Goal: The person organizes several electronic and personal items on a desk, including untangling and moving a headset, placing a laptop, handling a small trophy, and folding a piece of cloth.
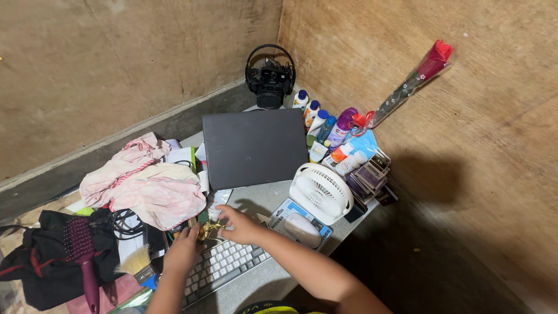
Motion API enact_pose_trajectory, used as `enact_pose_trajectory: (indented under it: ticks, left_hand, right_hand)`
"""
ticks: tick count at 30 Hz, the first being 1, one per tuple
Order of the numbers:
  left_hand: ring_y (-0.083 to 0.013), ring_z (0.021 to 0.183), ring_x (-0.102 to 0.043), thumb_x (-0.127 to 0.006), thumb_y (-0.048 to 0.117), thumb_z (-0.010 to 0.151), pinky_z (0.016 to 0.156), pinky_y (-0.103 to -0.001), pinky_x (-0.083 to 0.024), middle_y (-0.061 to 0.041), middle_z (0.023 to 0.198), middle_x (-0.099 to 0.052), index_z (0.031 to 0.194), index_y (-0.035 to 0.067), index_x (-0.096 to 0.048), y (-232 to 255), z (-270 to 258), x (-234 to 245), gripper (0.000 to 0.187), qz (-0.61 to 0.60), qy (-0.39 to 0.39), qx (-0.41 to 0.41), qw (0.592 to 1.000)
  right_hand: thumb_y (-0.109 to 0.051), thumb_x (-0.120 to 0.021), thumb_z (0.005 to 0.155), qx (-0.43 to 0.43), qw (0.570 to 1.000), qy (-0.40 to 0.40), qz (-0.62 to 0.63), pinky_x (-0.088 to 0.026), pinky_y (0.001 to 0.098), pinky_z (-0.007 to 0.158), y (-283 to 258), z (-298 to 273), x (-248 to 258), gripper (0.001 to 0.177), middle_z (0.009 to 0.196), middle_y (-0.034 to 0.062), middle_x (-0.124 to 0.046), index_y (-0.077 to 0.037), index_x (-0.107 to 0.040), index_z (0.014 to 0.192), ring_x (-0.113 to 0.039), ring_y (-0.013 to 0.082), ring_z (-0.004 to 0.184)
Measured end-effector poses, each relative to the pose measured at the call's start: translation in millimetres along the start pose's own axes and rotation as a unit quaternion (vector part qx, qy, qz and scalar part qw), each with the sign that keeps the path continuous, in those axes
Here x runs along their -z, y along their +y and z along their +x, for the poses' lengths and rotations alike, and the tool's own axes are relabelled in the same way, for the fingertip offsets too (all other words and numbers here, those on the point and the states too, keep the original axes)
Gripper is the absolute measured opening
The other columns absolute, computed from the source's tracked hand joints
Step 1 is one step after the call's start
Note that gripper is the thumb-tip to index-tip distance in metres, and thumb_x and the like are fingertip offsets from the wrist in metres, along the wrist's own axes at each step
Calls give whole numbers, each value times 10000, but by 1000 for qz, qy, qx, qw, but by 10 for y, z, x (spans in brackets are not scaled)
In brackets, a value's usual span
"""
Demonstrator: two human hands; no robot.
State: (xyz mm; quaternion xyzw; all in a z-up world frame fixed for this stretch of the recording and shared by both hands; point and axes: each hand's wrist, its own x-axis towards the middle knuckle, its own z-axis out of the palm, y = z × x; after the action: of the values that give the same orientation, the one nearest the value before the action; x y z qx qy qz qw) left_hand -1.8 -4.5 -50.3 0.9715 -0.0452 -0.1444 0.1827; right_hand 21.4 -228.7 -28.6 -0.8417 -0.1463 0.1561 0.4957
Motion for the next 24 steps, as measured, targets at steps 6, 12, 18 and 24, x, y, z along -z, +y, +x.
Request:
enact_pose_trajectory:
  ticks: [6,12,18,24]
  left_hand:
    - [-376,1260,-557,-779,321,817,995,-460,-497,-168,1442,-526,1444,179,-478,635,97,432,710,-62,116,-87,988]
    - [-374,1103,-651,-745,195,785,889,-463,-539,-193,1181,-665,1513,172,-390,1229,118,779,810,-138,138,-164,967]
    - [-404,1059,-659,-793,197,842,842,-480,-532,-222,1109,-688,1510,102,-325,1615,193,1020,821,-184,156,-185,953]
    - [-393,1132,-656,-845,238,764,940,-450,-527,-206,1208,-683,1528,85,-320,1785,433,1195,940,-245,196,-222,923]
  right_hand:
    - [-226,-812,797,-32,996,49,65,-516,401,953,-1,-134,240,898,1340,129,-601,-169,-338,1557,-626,214,1149]
    - [-248,-806,882,71,986,127,86,-481,425,1032,-91,-149,558,673,1406,89,-619,-112,-511,1471,-590,212,1277]
    - [-182,-748,913,60,975,172,129,-536,324,1001,-366,-151,949,474,1333,38,-656,-82,-592,1349,-648,129,1146]
    - [-98,-727,934,74,964,199,160,-505,293,1017,-398,39,1253,393,1246,55,-699,-14,-630,1305,-639,117,1145]
